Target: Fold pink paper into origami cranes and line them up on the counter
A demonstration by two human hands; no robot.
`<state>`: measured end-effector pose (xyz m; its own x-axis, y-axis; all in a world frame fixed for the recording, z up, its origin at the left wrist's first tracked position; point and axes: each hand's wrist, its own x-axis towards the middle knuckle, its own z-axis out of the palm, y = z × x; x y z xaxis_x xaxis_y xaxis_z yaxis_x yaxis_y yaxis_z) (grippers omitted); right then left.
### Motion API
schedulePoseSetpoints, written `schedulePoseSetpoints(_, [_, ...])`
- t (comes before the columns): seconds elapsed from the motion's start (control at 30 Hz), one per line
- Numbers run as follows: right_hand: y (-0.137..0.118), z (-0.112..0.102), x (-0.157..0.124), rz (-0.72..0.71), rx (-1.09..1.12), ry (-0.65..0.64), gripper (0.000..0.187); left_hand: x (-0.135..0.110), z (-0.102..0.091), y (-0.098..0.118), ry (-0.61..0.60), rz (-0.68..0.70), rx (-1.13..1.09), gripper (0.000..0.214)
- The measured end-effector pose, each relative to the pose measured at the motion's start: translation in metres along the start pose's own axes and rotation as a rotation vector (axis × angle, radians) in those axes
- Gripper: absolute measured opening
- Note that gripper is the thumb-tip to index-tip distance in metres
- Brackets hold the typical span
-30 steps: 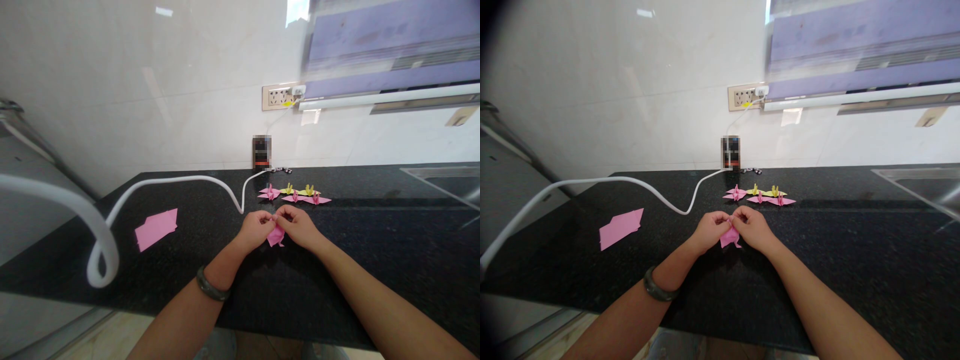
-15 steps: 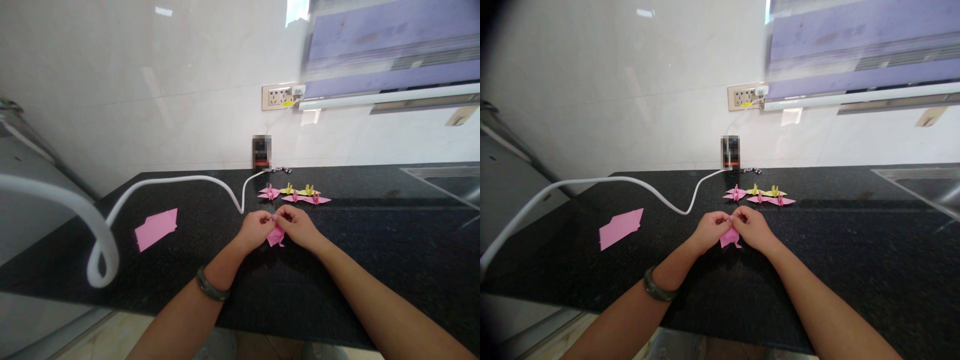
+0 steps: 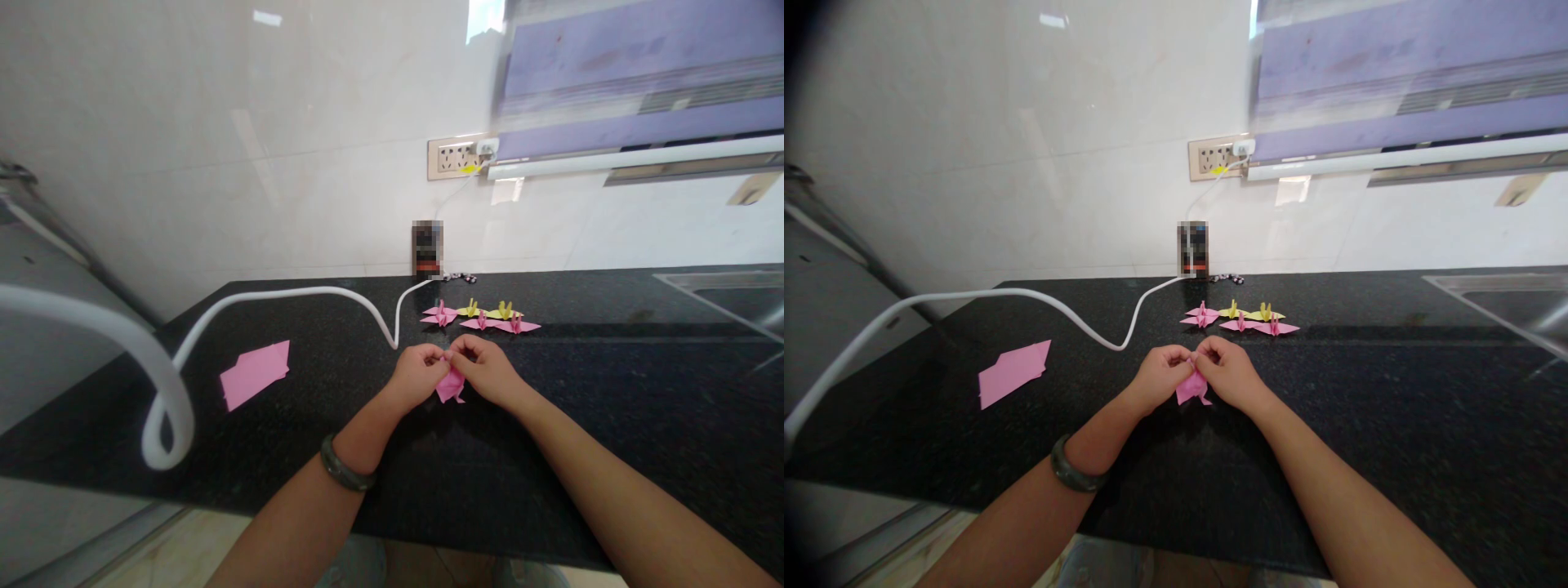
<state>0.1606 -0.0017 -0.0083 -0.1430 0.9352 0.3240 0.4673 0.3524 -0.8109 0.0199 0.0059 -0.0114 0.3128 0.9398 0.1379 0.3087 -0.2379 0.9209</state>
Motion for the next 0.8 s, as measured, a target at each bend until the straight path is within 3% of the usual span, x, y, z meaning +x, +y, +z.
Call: schedulePoseSetpoints(0.8, [0.0011,0.0005,-0.0007,-0.005,-0.012,-0.012,0.012,0.0000,0.0009,-0.0021,0.003,0.006,0.021,0.023])
